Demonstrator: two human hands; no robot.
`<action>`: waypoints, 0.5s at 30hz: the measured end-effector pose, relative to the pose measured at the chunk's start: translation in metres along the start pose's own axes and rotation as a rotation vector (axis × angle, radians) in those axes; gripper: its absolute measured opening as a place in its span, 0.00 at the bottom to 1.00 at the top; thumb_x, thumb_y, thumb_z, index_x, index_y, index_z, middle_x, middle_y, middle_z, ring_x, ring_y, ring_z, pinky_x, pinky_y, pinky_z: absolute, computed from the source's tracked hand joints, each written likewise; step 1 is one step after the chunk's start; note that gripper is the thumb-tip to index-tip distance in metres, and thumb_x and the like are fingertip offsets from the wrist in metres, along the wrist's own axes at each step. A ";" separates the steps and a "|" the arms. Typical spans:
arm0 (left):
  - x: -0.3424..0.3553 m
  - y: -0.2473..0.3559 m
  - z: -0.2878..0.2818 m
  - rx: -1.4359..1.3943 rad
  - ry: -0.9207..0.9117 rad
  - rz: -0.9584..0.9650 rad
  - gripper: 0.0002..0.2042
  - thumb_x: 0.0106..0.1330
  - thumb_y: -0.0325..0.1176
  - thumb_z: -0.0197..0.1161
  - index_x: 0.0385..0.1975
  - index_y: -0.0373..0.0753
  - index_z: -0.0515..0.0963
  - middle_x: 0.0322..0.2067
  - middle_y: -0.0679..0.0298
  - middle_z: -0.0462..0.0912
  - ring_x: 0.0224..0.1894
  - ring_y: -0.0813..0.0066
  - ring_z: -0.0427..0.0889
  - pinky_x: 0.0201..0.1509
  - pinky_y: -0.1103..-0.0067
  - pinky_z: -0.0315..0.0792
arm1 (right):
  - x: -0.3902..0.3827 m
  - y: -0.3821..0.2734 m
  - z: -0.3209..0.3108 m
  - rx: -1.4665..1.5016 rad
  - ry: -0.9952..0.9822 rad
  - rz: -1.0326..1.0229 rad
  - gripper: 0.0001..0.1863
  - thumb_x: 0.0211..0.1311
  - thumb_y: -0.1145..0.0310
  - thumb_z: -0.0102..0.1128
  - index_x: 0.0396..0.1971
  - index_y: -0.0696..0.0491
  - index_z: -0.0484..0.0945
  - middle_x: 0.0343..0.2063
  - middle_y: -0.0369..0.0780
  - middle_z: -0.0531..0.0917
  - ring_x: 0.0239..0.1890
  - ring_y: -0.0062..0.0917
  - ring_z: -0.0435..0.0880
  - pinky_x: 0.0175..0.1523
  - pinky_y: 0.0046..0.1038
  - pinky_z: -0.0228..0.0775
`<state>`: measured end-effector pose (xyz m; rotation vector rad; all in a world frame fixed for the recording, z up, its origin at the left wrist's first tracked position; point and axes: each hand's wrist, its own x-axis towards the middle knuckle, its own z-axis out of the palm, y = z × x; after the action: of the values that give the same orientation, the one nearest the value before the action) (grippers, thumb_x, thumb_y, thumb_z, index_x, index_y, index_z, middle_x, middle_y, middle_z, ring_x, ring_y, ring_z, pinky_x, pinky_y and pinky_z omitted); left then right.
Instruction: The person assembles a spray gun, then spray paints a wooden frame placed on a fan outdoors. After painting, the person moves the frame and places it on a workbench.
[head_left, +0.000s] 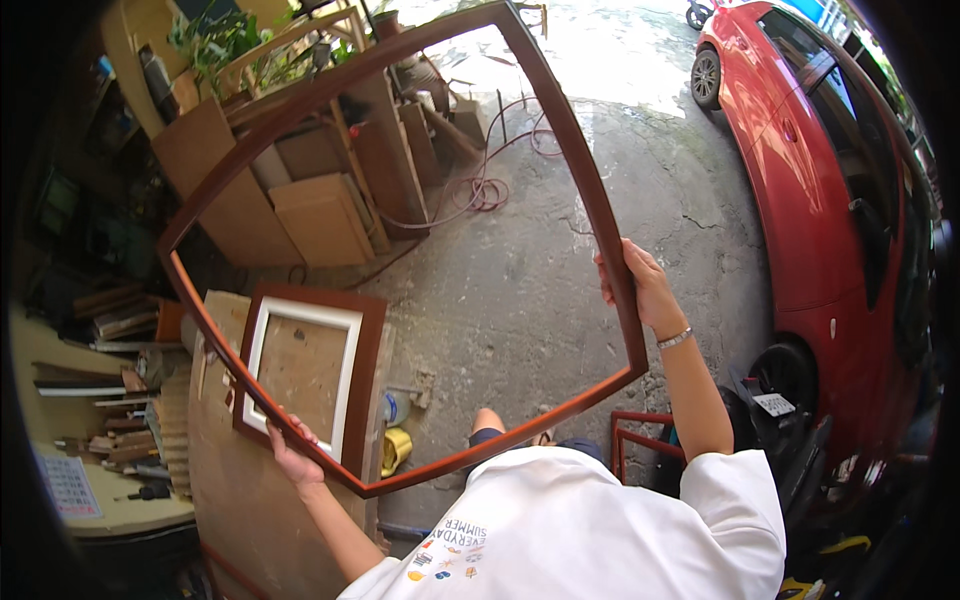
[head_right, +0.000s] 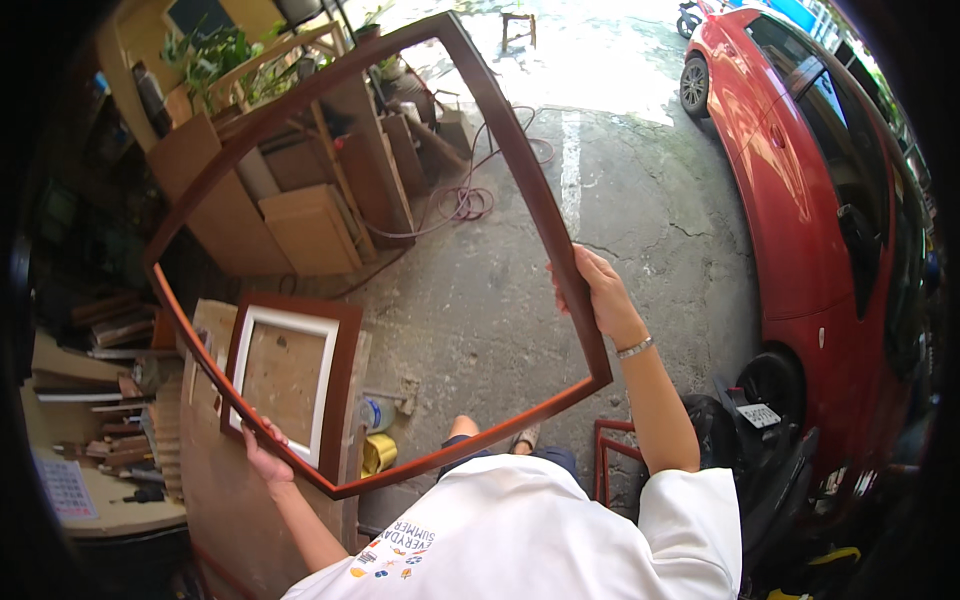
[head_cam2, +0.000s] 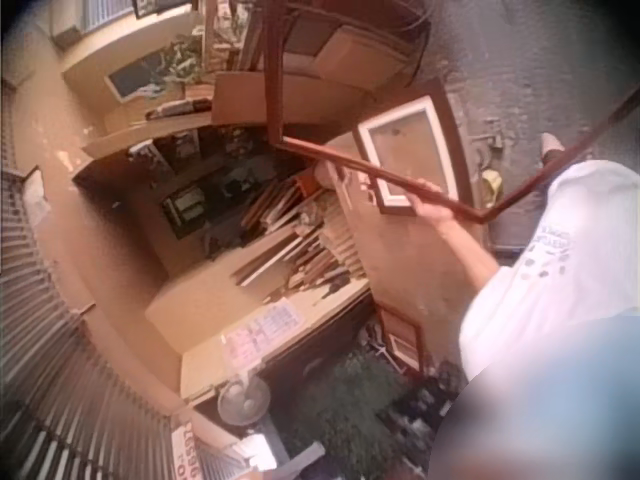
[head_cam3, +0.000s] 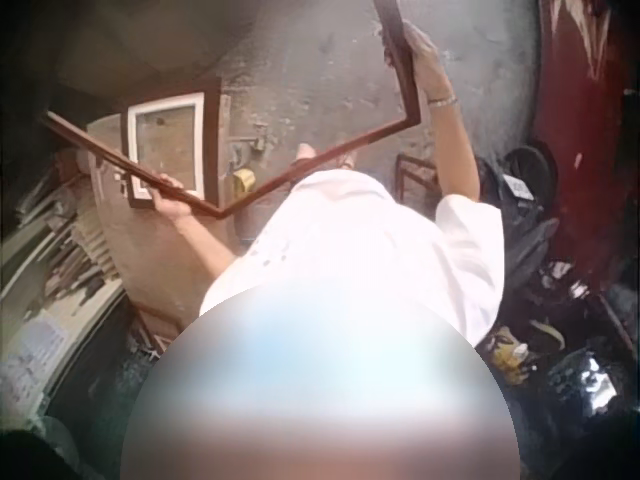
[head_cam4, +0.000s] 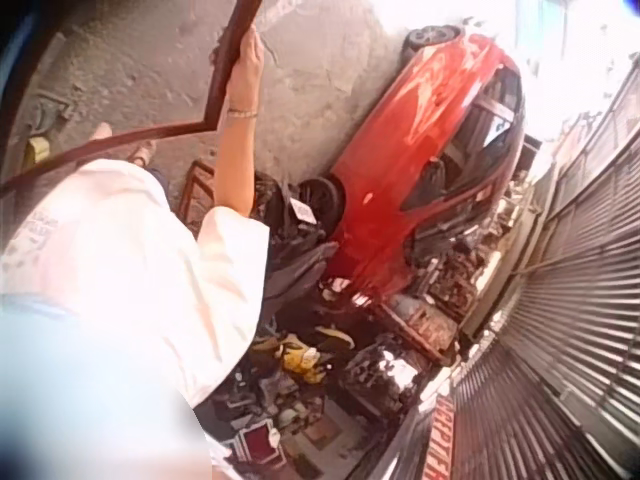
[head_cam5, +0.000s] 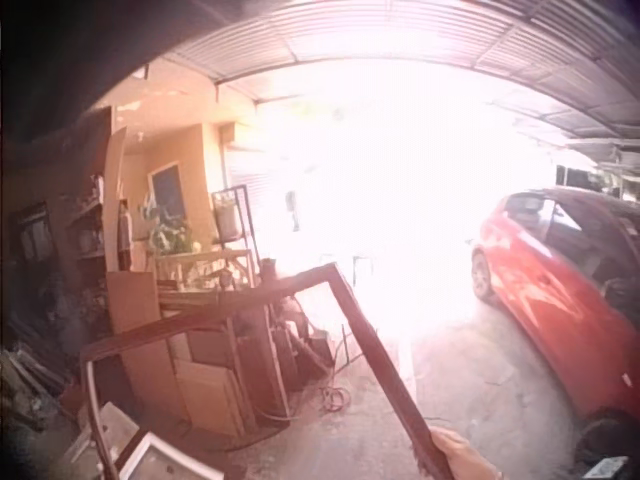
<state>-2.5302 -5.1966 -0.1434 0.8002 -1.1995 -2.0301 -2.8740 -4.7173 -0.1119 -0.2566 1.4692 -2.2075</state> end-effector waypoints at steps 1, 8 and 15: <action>0.015 -0.011 0.038 0.009 -0.046 -0.004 0.20 0.74 0.52 0.49 0.53 0.43 0.72 0.31 0.69 0.76 0.23 0.80 0.72 0.27 0.82 0.69 | 0.012 -0.012 -0.026 0.002 0.026 -0.004 0.24 0.76 0.50 0.40 0.44 0.57 0.74 0.27 0.35 0.78 0.22 0.18 0.79 0.25 0.21 0.73; 0.171 -0.114 0.266 -0.039 -0.286 -0.109 0.19 0.74 0.51 0.48 0.52 0.44 0.72 0.32 0.66 0.77 0.22 0.79 0.75 0.24 0.82 0.70 | 0.132 -0.076 -0.185 -0.007 0.215 -0.072 0.24 0.74 0.49 0.43 0.40 0.57 0.75 0.25 0.37 0.78 0.20 0.22 0.80 0.26 0.23 0.74; 0.332 -0.232 0.546 -0.069 -0.502 -0.290 0.19 0.75 0.51 0.46 0.50 0.43 0.72 0.31 0.63 0.78 0.24 0.76 0.76 0.26 0.81 0.71 | 0.257 -0.169 -0.334 -0.056 0.488 -0.116 0.25 0.74 0.48 0.42 0.40 0.57 0.76 0.26 0.37 0.79 0.24 0.21 0.80 0.30 0.23 0.72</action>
<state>-3.1992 -5.0868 -0.1936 0.4592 -1.3251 -2.6002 -3.2801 -4.5145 -0.1217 0.2027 1.8045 -2.4381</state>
